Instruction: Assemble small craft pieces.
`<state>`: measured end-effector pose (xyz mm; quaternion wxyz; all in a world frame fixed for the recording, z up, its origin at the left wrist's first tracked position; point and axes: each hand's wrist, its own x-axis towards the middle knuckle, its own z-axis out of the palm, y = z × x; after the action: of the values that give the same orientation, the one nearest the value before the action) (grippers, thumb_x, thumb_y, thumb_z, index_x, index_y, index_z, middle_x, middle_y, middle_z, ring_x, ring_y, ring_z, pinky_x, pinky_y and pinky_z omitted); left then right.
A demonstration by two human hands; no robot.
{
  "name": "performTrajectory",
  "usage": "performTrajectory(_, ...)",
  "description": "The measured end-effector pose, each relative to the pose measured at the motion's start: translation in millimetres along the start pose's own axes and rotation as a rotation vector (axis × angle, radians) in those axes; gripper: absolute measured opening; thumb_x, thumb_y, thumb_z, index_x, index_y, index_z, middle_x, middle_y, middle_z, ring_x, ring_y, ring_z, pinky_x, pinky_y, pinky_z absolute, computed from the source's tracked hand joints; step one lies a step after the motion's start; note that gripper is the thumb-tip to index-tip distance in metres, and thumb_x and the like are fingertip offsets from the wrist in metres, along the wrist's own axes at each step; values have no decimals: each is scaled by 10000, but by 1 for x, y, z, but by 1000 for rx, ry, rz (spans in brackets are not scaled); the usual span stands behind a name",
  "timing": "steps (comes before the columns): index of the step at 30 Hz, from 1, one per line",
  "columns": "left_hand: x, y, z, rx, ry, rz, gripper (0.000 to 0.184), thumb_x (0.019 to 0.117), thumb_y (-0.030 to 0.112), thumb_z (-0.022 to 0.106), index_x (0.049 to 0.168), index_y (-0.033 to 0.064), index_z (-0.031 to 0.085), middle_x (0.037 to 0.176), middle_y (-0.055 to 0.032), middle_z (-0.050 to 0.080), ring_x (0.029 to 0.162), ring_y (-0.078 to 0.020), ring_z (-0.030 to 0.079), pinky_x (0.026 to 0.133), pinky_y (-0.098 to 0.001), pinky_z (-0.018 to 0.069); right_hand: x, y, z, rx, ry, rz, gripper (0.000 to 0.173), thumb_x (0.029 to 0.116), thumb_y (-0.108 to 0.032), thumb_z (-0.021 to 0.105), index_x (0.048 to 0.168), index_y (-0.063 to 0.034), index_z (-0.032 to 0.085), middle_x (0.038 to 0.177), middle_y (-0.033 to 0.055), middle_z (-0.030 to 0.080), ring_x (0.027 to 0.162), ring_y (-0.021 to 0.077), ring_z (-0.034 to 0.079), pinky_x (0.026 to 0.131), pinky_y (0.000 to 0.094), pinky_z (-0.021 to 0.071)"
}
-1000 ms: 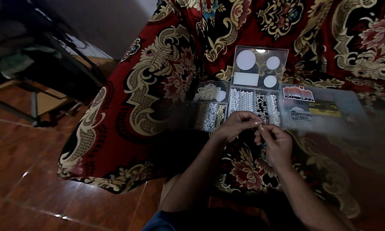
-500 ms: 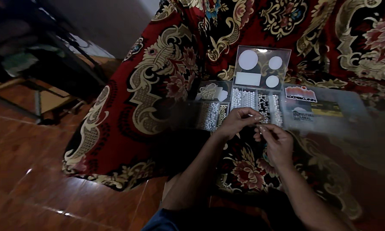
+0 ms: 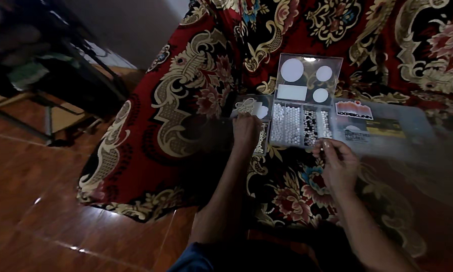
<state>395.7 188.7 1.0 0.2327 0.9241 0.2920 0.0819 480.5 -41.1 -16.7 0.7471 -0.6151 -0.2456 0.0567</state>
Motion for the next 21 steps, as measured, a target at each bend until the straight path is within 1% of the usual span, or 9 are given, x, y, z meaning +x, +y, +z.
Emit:
performTrajectory(3,2,4,6,26,-22,-22,165,911,142,756,1036,39,784,1125,-231,696,1163,-443,594,1023,-632,415,4,-1,-5,16,32,-12,171,1015,-19,528,1020,-41,697,946,-10,758,828,103,736,744,265,635)
performTrajectory(5,4,6,9,58,-43,-32,175,917,156,750,1049,45,782,1140,-223,693,1171,-429,592,1030,-617,413,5,-1,-8,-28,49,-12,178,1009,-34,528,1007,-40,706,1052,19,766,892,99,740,694,236,621)
performTrajectory(7,5,8,12,78,-46,-28,164,921,135,737,1051,46,780,1146,-222,691,1182,-428,590,1029,-619,416,6,-1,-8,-68,62,-19,173,1000,-48,545,970,-44,716,1141,34,756,923,54,728,618,177,572)
performTrajectory(10,5,12,15,98,-60,-29,144,938,121,709,1037,37,771,1148,-225,685,1189,-428,586,1028,-612,414,6,0,-8,-65,64,-38,167,986,-39,567,951,-45,730,1162,26,740,867,13,702,577,143,537)
performTrajectory(11,5,12,15,102,-68,-33,144,945,121,700,1038,36,770,1151,-223,684,1195,-427,584,1033,-609,412,6,0,-8,-55,56,-39,167,986,-37,568,954,-44,732,1161,23,737,852,14,700,576,145,540)
performTrajectory(13,4,14,14,110,-87,-45,148,955,120,686,1043,35,770,1160,-227,680,1204,-424,579,1043,-600,406,6,0,-8,-26,35,-37,166,994,-36,568,969,-38,732,1141,30,735,853,48,712,596,175,573)
performTrajectory(16,3,15,14,142,-82,-39,153,966,122,666,1030,28,767,1145,-220,687,1191,-413,591,1029,-588,418,6,-2,-6,16,33,-12,177,1000,-16,547,999,-25,723,1052,23,747,823,88,729,642,222,616)
performTrajectory(19,1,14,13,107,14,-23,165,967,116,650,1030,1,749,1095,-225,693,1125,-420,624,974,-608,454,5,-4,-5,36,24,3,181,1003,-7,538,1002,-29,718,955,4,758,769,83,726,656,222,617)
performTrajectory(21,1,12,9,-39,131,-6,168,960,98,640,1032,-23,732,1039,-234,695,1050,-425,652,928,-619,479,4,-5,-4,44,16,8,166,1004,-4,550,1006,-23,715,914,0,757,749,80,723,654,224,620)
